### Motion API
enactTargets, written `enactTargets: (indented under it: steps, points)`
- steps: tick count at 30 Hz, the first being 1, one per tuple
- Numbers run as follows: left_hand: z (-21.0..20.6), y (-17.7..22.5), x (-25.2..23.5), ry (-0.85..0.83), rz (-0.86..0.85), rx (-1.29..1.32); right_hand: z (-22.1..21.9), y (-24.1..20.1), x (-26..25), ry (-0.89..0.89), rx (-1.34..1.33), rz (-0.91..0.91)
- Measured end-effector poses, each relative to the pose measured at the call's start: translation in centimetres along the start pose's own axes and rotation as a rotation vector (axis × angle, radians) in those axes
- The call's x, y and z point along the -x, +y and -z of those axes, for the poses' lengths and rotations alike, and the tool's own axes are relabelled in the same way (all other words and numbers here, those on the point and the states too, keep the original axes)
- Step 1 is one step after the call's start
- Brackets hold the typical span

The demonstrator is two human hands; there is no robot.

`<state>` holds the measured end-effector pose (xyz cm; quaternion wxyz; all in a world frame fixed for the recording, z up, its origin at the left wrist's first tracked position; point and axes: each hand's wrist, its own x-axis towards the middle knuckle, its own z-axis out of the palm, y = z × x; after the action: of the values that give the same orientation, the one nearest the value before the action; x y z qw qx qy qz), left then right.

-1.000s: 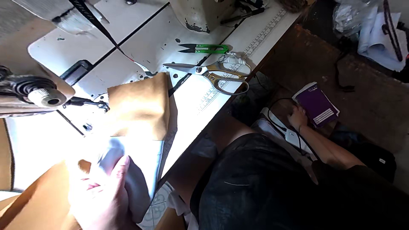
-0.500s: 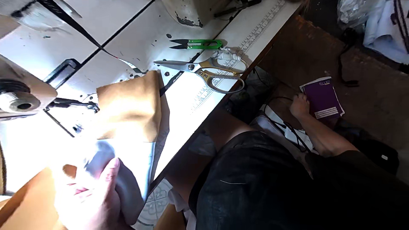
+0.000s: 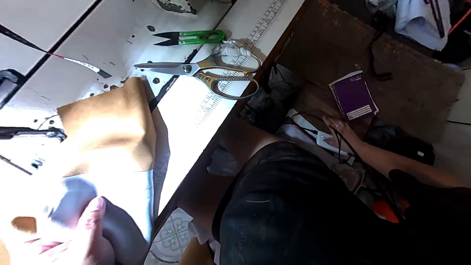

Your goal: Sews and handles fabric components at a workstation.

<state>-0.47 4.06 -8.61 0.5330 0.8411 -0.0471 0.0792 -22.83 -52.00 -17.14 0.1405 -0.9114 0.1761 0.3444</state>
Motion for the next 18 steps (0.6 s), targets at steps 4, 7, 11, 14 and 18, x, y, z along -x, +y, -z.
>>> enactTargets:
  steps: [4,7,11,14,18]
  points:
    - [0.6,-1.7,0.2,-0.039,-0.028,-0.011,-4.8,1.1,0.5,0.259,0.051,0.220]
    - [-0.4,-0.4,0.2,-0.033,-0.039,0.037,-5.3,0.2,1.4,0.123,0.091,0.215]
    - [-2.1,2.9,0.4,0.000,-0.014,0.078,-7.0,-0.4,0.8,0.245,0.041,0.095]
    - [-2.4,3.2,0.5,-0.002,-0.049,0.084,-6.8,-1.4,0.6,0.363,-0.079,-0.095]
    - [-2.3,2.8,0.6,0.013,-0.029,0.073,-5.5,-2.2,1.0,0.200,-0.175,-0.301]
